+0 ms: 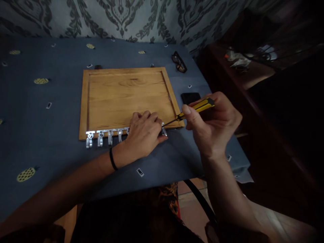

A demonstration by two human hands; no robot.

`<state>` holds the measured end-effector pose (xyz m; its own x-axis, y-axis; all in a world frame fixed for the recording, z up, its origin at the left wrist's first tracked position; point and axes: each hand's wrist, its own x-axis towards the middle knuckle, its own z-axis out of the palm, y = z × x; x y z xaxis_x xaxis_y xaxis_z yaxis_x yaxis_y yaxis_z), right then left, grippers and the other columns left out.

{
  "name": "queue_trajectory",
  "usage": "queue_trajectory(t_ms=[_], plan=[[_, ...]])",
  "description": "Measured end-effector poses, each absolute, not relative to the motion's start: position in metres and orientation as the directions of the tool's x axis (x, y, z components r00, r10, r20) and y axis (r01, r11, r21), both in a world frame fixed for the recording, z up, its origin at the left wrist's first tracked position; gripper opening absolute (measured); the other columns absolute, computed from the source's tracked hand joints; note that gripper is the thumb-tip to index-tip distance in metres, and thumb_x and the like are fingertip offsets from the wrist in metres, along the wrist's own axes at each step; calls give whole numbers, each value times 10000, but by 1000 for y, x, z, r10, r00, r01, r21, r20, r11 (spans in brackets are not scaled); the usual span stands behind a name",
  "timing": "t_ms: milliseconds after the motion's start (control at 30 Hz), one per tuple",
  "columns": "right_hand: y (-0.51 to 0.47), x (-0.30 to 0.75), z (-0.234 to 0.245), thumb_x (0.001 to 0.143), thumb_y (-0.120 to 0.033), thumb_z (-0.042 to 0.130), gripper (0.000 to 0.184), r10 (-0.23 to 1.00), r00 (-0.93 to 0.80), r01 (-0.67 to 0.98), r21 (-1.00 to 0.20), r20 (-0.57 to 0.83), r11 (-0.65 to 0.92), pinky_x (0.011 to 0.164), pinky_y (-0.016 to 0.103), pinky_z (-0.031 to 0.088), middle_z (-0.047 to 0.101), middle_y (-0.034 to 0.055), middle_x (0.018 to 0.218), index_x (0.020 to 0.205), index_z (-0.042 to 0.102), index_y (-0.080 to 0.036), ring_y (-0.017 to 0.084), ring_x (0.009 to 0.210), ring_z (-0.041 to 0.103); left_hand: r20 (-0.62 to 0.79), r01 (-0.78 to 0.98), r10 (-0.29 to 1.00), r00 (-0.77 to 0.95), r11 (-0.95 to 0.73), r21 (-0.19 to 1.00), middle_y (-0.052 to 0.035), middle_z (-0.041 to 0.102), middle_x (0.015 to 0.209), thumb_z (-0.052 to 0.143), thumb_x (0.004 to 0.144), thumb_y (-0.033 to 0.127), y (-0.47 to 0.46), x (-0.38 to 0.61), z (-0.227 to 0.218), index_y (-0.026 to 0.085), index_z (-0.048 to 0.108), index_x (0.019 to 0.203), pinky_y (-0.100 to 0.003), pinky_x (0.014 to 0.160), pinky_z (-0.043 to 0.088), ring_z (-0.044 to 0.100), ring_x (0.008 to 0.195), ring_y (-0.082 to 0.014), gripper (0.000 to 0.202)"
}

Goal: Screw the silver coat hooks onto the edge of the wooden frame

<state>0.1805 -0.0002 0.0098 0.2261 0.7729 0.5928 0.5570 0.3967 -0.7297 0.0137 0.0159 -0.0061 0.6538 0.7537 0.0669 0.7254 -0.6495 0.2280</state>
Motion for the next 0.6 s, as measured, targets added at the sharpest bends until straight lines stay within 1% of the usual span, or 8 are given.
queue_trajectory(t_ms=[67,167,267,367,433,500,600], plan=[[-3,171,8,794,-426,824,351,741,239,618,-687,628,383,428,279,327,497,-73,565,711,535,-247,99,462,453,48,725,752,657,-648,232,-114,679,1146,675,935,491,16,14,-6,156,691,1084,-438,868,373,579,1113,-309,366],[-6,159,6,792,-413,829,362,709,231,661,-642,666,388,454,294,365,549,-54,620,717,515,-250,110,494,497,43,719,747,663,-652,240,-120,663,1228,643,955,493,16,13,-6,159,681,1127,-453,869,379,577,1136,-316,378],[-6,153,6,821,-398,802,372,693,303,658,-670,654,345,436,289,351,516,-59,579,700,483,-250,109,473,479,36,724,750,661,-650,231,-124,666,1181,639,954,504,16,13,-4,152,688,1116,-459,866,386,581,1123,-319,390],[-3,155,8,819,-389,802,391,695,358,608,-721,624,334,397,274,323,467,-74,530,683,464,-249,102,435,449,30,728,752,658,-646,228,-125,667,1120,664,936,508,16,13,-3,141,704,1091,-465,867,398,586,1109,-326,400],[-2,158,11,813,-384,809,374,740,324,549,-754,589,360,391,263,342,493,-73,553,687,486,-244,94,436,465,37,726,752,658,-647,233,-127,667,1122,668,933,505,16,13,-2,141,707,1093,-465,863,403,587,1108,-328,399],[-3,162,15,808,-375,818,323,798,257,490,-785,545,379,407,252,385,532,-67,595,709,543,-238,89,457,503,40,727,754,656,-645,236,-126,668,1130,662,938,506,16,13,-3,142,705,1103,-464,868,402,585,1117,-329,402],[-7,171,19,803,-354,827,195,860,151,419,-820,487,391,468,251,462,612,-49,706,836,672,-242,89,517,561,50,726,756,653,-643,245,-113,672,1146,658,943,502,16,13,-5,149,698,1123,-462,890,401,582,1136,-323,397]])
